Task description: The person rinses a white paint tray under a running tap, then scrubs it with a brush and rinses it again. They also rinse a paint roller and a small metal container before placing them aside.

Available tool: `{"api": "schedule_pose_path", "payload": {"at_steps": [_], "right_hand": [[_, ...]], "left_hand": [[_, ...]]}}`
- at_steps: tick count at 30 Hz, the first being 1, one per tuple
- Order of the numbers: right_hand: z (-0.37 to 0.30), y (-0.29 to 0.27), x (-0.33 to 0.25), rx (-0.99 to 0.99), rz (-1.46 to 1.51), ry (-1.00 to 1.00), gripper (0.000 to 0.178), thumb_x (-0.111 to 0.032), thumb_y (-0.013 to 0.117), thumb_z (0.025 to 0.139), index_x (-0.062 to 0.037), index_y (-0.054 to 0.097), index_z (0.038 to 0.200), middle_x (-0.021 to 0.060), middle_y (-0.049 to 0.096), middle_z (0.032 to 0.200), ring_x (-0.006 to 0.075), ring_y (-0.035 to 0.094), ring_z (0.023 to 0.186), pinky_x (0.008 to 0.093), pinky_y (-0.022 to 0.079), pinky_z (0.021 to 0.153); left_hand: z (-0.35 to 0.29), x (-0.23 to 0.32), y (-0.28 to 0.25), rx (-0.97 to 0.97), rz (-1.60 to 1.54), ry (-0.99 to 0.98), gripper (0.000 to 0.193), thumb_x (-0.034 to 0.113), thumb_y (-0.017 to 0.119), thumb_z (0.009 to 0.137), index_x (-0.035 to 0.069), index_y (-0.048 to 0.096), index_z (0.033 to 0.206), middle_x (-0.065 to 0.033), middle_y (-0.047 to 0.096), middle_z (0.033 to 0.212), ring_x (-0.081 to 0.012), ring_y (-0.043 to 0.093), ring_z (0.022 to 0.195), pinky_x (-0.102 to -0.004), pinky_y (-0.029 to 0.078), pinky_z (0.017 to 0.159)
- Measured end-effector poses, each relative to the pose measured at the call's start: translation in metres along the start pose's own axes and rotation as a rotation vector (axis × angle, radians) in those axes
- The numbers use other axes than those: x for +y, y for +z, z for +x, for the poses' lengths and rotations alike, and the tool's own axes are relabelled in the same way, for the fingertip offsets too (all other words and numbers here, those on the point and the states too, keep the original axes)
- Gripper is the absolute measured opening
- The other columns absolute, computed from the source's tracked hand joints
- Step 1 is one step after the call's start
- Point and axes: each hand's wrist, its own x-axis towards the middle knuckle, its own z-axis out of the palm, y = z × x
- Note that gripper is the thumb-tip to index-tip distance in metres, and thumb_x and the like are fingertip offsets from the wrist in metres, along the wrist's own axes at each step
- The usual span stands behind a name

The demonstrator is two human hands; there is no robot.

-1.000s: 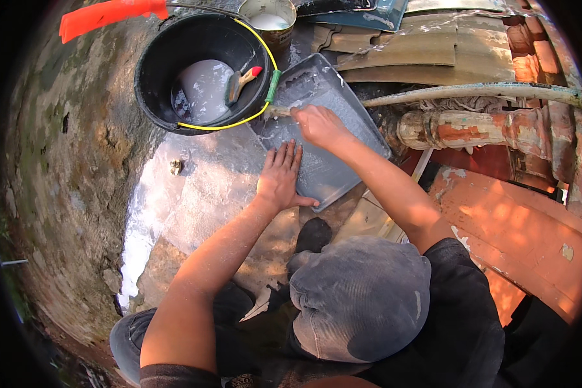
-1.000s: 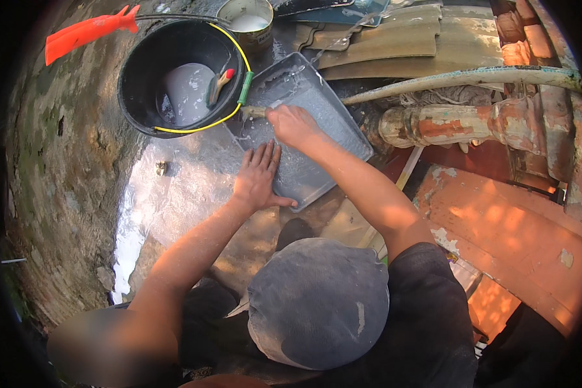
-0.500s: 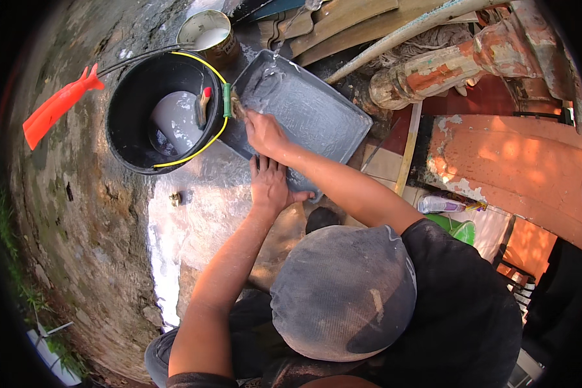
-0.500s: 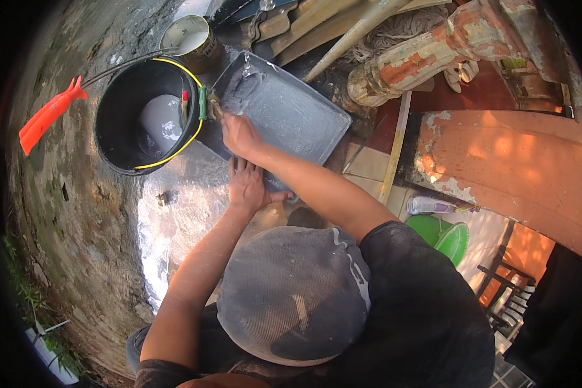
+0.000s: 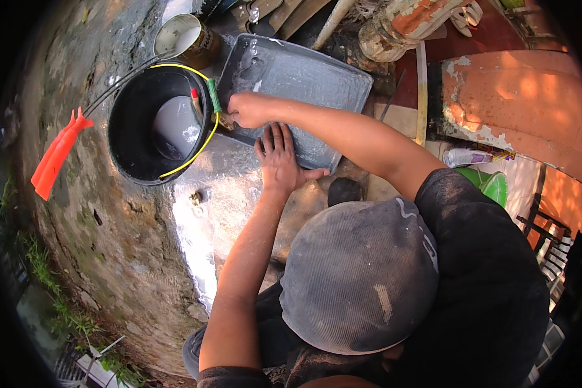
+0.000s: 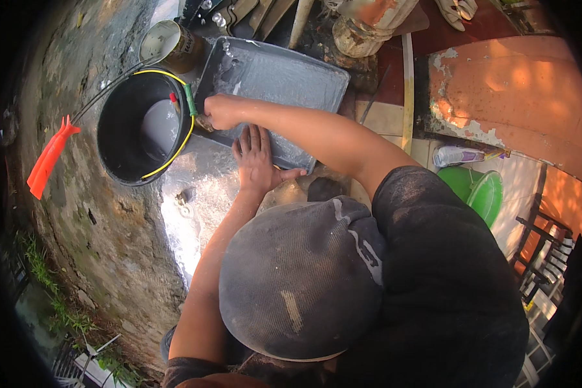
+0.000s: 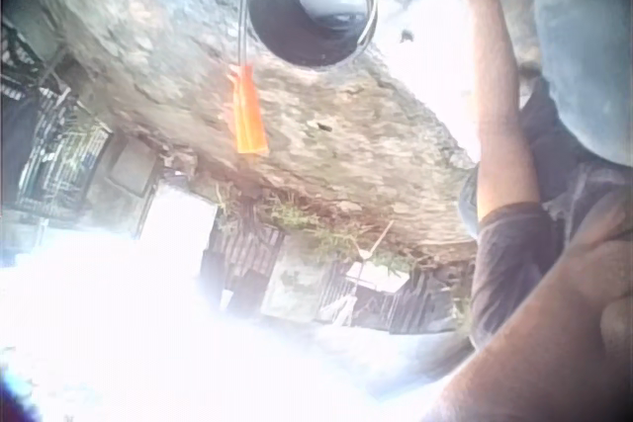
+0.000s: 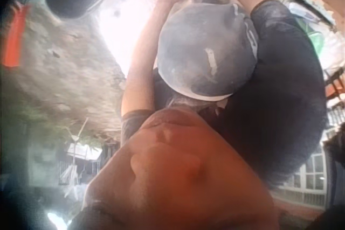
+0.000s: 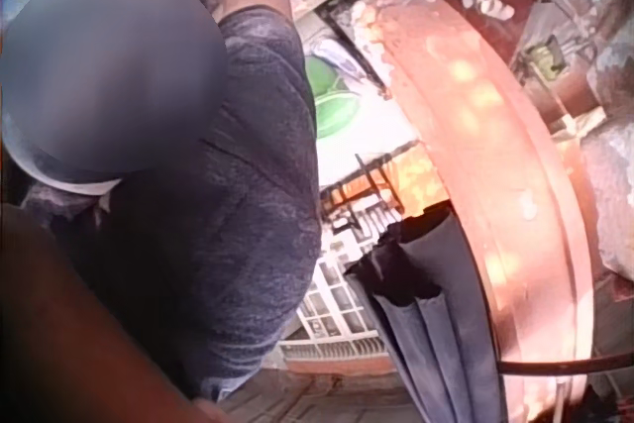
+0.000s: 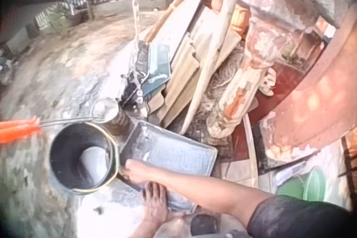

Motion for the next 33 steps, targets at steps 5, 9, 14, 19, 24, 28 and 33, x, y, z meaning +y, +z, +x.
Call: {"api": "schedule_pose_path", "payload": {"at_steps": [5,9,14,19,24,28,33], "right_hand": [[-0.07,-0.016,0.02,-0.153,0.133,-0.212,0.023,-0.013,0.065,0.089,0.0,0.076,0.105,0.0262,0.073,0.094,0.0449,0.071,0.093,0.0512,0.054,0.08],[-0.065,-0.014,-0.001,-0.171,-0.036,-0.219,0.021,-0.015,0.064,0.09,-0.0007,0.075,0.099,0.0246,0.074,0.093,0.0452,0.071,0.091,0.0529,0.053,0.078],[-0.031,0.02,-0.022,0.129,-0.087,-0.07,0.015,-0.01,0.066,0.08,-0.0015,0.076,0.088,0.0238,0.075,0.09,0.0456,0.073,0.088,0.0549,0.056,0.074],[-0.055,-0.021,0.007,-0.118,-0.117,-0.037,0.019,-0.011,0.068,0.081,-0.001,0.08,0.092,0.0236,0.076,0.094,0.043,0.075,0.091,0.0514,0.058,0.079],[-0.068,-0.016,0.018,0.001,0.052,-0.024,0.022,-0.015,0.068,0.087,-0.0031,0.08,0.1,0.0242,0.076,0.098,0.0437,0.073,0.096,0.0504,0.057,0.084],[-0.04,0.015,0.001,0.133,-0.067,0.036,0.024,-0.02,0.067,0.092,-0.0052,0.08,0.106,0.0252,0.076,0.101,0.0453,0.072,0.098,0.0515,0.056,0.086],[-0.087,-0.028,0.028,-0.204,0.043,-0.079,0.025,-0.015,0.068,0.091,-0.0025,0.079,0.11,0.024,0.076,0.1,0.0418,0.074,0.094,0.0492,0.055,0.083]], "left_hand": [[-0.018,-0.017,0.019,0.017,0.008,-0.005,0.156,0.102,0.059,0.059,-0.013,0.025,0.16,-0.0331,0.033,0.162,-0.0471,0.03,0.153,-0.0585,0.023,0.124],[-0.021,-0.021,0.035,0.038,-0.039,0.034,0.151,0.098,0.063,0.06,-0.011,0.029,0.158,-0.0338,0.039,0.157,-0.0521,0.034,0.148,-0.0587,0.033,0.118],[-0.018,-0.021,0.026,0.001,-0.064,0.155,0.144,0.091,0.068,0.061,-0.008,0.033,0.159,-0.0319,0.042,0.157,-0.0496,0.038,0.148,-0.057,0.038,0.116],[-0.013,-0.035,0.026,0.094,-0.089,0.149,0.133,0.079,0.073,0.063,-0.007,0.037,0.158,-0.0288,0.039,0.163,-0.0426,0.04,0.15,-0.0545,0.037,0.116],[-0.014,-0.048,0.03,0.117,-0.128,0.282,0.098,0.058,0.079,0.076,0.011,0.048,0.157,-0.0175,0.042,0.162,-0.0375,0.037,0.151,-0.0548,0.034,0.118],[-0.008,-0.054,0.028,0.01,-0.145,0.425,0.074,0.039,0.077,0.086,0.028,0.051,0.154,-0.0102,0.043,0.158,-0.0344,0.035,0.151,-0.0557,0.031,0.12],[-0.013,-0.069,0.02,-0.053,-0.224,0.49,0.062,0.025,0.07,0.091,0.024,0.053,0.151,-0.0083,0.045,0.158,-0.0329,0.04,0.148,-0.0492,0.035,0.121]]}}
